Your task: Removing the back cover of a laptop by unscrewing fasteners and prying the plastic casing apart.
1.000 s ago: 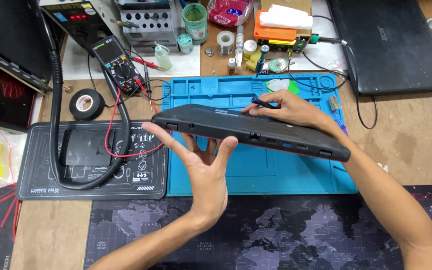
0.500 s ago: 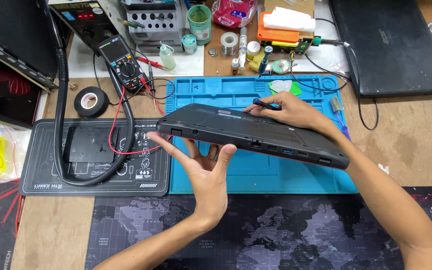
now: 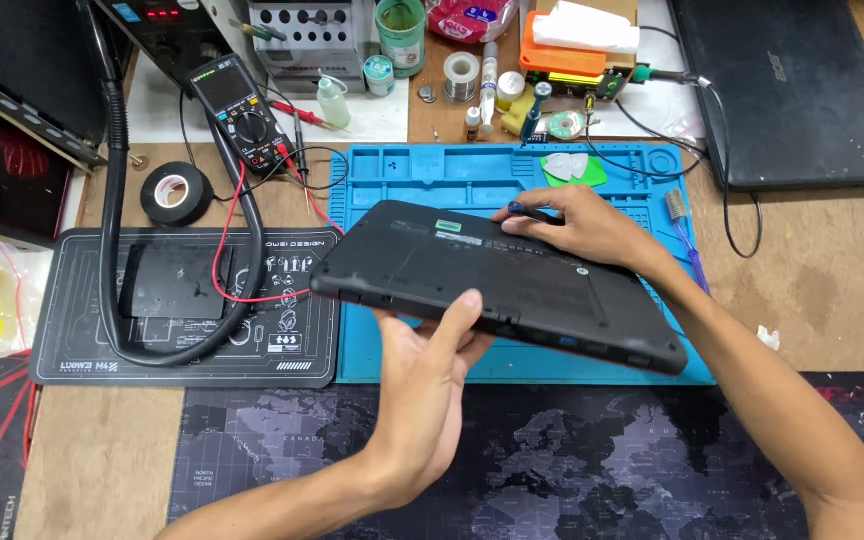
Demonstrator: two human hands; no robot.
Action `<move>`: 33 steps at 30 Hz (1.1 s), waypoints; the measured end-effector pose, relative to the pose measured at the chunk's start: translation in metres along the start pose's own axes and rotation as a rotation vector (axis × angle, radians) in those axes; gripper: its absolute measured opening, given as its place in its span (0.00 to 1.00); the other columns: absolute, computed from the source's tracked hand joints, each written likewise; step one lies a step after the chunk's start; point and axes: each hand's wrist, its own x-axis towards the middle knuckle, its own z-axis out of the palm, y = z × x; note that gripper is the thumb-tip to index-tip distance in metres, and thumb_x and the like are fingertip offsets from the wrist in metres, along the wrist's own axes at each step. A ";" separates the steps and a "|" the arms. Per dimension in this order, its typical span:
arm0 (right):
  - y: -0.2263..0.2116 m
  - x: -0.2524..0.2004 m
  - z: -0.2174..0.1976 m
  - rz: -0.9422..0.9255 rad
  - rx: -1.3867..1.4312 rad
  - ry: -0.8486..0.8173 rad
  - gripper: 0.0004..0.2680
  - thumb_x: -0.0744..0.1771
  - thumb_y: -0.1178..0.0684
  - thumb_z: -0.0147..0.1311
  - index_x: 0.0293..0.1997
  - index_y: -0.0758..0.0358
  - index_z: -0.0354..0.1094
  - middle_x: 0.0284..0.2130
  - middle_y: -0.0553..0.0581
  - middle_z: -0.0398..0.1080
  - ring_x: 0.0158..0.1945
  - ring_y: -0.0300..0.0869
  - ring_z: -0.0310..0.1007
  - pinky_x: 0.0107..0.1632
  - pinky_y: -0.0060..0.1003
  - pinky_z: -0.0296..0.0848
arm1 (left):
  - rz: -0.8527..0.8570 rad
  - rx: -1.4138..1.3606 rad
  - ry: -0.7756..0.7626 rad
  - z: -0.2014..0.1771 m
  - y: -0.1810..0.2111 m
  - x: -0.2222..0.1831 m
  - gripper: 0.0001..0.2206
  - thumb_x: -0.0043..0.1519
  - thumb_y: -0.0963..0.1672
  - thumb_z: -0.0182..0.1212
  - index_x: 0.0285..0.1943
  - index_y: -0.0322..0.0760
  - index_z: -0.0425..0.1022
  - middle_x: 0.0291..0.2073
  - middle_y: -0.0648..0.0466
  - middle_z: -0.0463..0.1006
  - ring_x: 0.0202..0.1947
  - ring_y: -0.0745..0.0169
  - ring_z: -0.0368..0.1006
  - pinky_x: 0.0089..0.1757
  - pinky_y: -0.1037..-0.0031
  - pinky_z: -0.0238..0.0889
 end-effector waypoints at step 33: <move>-0.076 -0.133 0.108 0.701 1.267 0.032 0.17 0.67 0.59 0.58 0.64 0.73 0.70 0.25 0.52 0.63 0.17 0.31 0.36 0.18 0.28 0.36 | 0.350 1.529 -0.818 0.021 0.105 0.166 0.15 0.66 0.48 0.54 0.53 0.42 0.83 0.39 0.61 0.84 0.38 0.75 0.75 0.38 0.79 0.67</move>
